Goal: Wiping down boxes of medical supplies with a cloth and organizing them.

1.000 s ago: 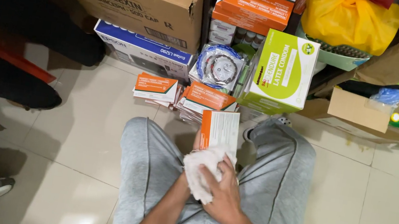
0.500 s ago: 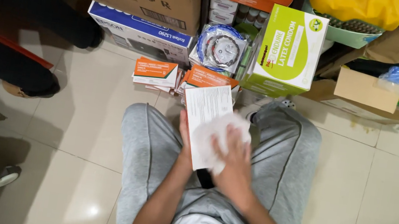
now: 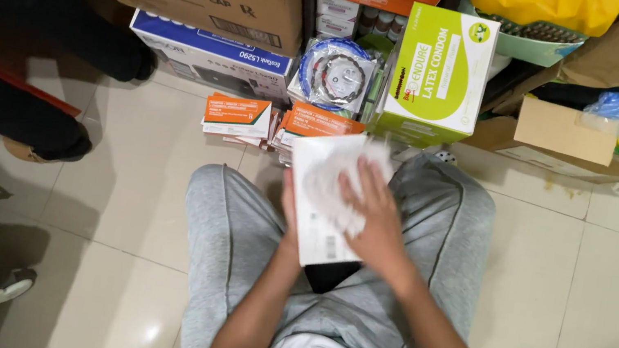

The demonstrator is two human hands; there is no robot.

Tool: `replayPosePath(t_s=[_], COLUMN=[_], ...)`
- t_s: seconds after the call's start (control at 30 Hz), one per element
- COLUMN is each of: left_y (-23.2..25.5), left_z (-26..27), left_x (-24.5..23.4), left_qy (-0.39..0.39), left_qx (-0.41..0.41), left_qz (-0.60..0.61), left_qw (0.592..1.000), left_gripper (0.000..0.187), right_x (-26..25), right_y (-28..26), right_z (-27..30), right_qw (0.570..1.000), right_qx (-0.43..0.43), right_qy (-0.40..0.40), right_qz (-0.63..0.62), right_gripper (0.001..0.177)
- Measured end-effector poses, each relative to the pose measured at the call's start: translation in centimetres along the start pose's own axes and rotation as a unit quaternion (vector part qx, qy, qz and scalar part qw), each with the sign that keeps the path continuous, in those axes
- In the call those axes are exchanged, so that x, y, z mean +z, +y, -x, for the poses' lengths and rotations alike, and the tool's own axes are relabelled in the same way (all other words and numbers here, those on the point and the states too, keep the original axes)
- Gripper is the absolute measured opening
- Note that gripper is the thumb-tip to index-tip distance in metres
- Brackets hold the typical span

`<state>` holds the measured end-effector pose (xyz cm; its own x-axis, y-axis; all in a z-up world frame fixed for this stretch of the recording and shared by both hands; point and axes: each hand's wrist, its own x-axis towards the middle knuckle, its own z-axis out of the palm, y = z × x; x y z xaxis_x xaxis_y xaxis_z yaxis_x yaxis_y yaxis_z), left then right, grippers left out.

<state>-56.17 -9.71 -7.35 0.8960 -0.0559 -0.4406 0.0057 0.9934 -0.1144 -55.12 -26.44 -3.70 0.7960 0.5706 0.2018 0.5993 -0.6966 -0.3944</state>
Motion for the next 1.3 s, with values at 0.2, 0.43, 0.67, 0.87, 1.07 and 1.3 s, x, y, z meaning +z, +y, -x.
replayPosePath(t_s=[0.2, 0.43, 0.67, 0.87, 1.07, 1.3], left_y=[0.6, 1.0, 1.0, 2.7, 0.1, -0.5], left_z=[-1.1, -1.1, -2.7, -4.5, -4.1, -3.2], left_x=[-2.8, -3.2, -1.9, -4.1, -2.6, -0.9], left_qy=[-0.219, -0.178, -0.159, -0.135, -0.096, -0.063], left_qx=[0.005, 0.011, 0.018, 0.045, 0.028, 0.054], left_qz=[-0.082, -0.102, -0.116, -0.126, -0.149, -0.155], left_qw=[0.972, 0.979, 0.98, 0.982, 0.984, 0.984], left_gripper=[0.089, 0.086, 0.082, 0.08, 0.077, 0.074], right_x=[-0.2, -3.0, -4.7, -5.1, -10.9, -5.2], right_y=[-5.9, -2.9, -3.1, -7.6, -4.3, -5.5], right_z=[4.4, -5.9, -1.7, -2.5, -7.2, 1.1], right_qw=[0.994, 0.987, 0.995, 0.977, 0.996, 0.996], right_qx=[-0.067, -0.02, -0.047, -0.175, -0.046, -0.018], right_qy=[-0.086, -0.104, 0.011, 0.079, -0.006, 0.047], right_qz=[0.004, 0.118, 0.09, 0.097, 0.078, 0.072], right_gripper=[0.089, 0.11, 0.107, 0.075, 0.094, 0.096])
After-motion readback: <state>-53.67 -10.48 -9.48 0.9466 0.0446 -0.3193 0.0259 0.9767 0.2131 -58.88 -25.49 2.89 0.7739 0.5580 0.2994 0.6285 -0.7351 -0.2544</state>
